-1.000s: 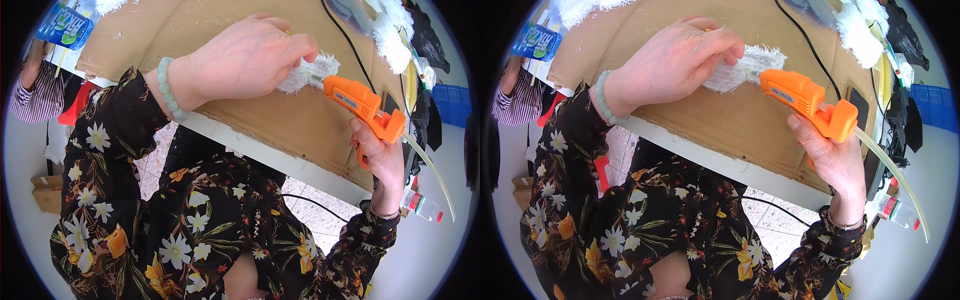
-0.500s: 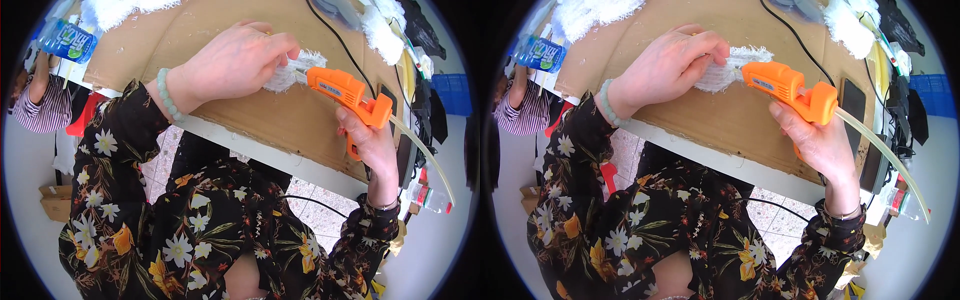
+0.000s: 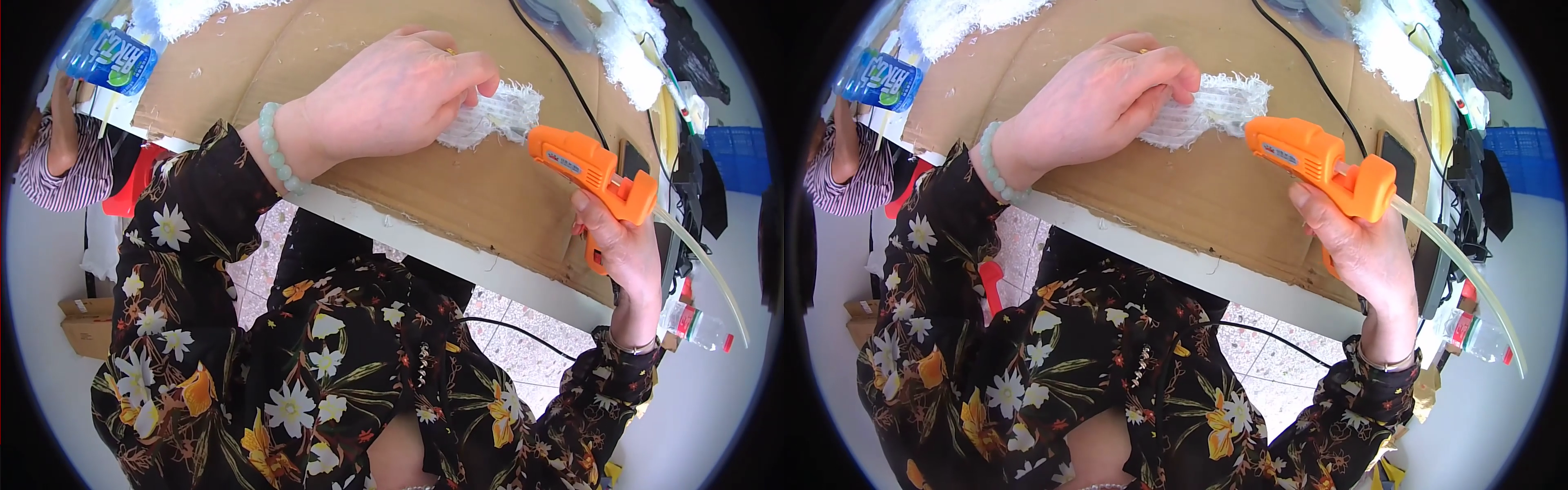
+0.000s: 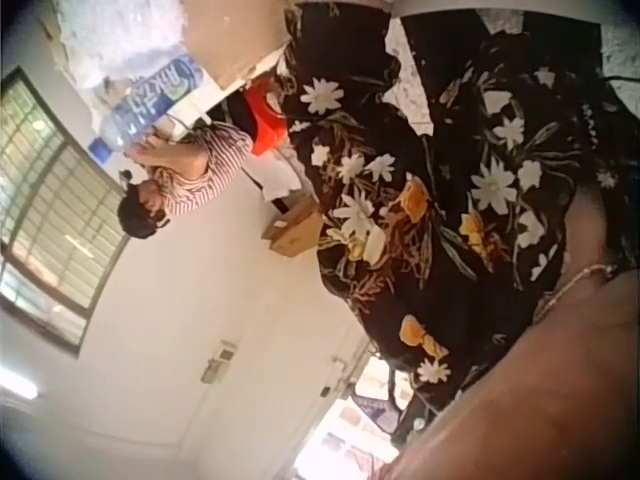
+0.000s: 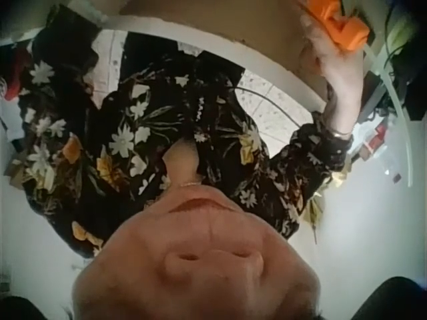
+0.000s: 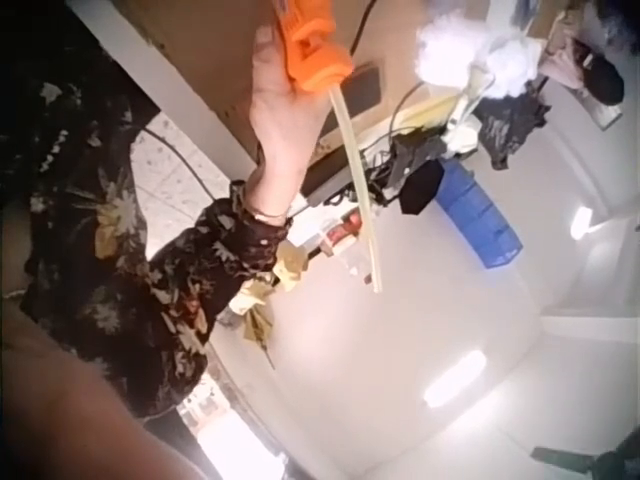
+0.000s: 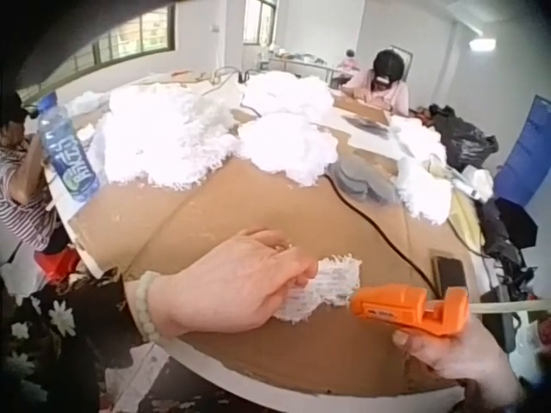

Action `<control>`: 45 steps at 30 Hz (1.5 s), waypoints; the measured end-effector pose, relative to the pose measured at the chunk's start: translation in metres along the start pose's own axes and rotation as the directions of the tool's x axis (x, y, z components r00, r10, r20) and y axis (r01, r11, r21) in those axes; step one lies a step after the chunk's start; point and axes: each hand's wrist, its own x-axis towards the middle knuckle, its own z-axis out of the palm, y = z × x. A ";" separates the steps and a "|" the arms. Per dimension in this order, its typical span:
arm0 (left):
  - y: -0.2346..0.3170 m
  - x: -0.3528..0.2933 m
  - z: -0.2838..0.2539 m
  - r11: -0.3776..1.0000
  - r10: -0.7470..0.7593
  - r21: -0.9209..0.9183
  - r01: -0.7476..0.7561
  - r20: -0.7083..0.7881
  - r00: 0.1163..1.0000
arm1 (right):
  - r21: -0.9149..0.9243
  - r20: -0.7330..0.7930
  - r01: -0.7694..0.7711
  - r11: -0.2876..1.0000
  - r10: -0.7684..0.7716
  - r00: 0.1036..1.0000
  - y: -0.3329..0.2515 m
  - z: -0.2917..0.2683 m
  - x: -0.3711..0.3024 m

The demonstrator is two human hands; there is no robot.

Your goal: Using a hot glue gun to attach white stuffing to a circular lace base on a workbench.

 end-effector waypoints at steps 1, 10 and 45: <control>0.000 0.000 -0.001 1.000 -0.002 0.007 0.002 0.005 1.000 | 0.001 -0.013 -0.005 1.000 0.005 1.000 0.001 -0.002 -0.001; 0.001 -0.001 0.000 0.999 0.027 0.035 -0.027 0.007 1.000 | -0.042 -0.029 -0.024 0.999 0.023 0.999 0.002 -0.002 -0.003; 0.009 0.026 0.025 0.979 -0.109 0.177 0.100 0.041 0.993 | 0.451 -0.382 0.273 0.850 -0.093 0.920 0.031 0.003 -0.006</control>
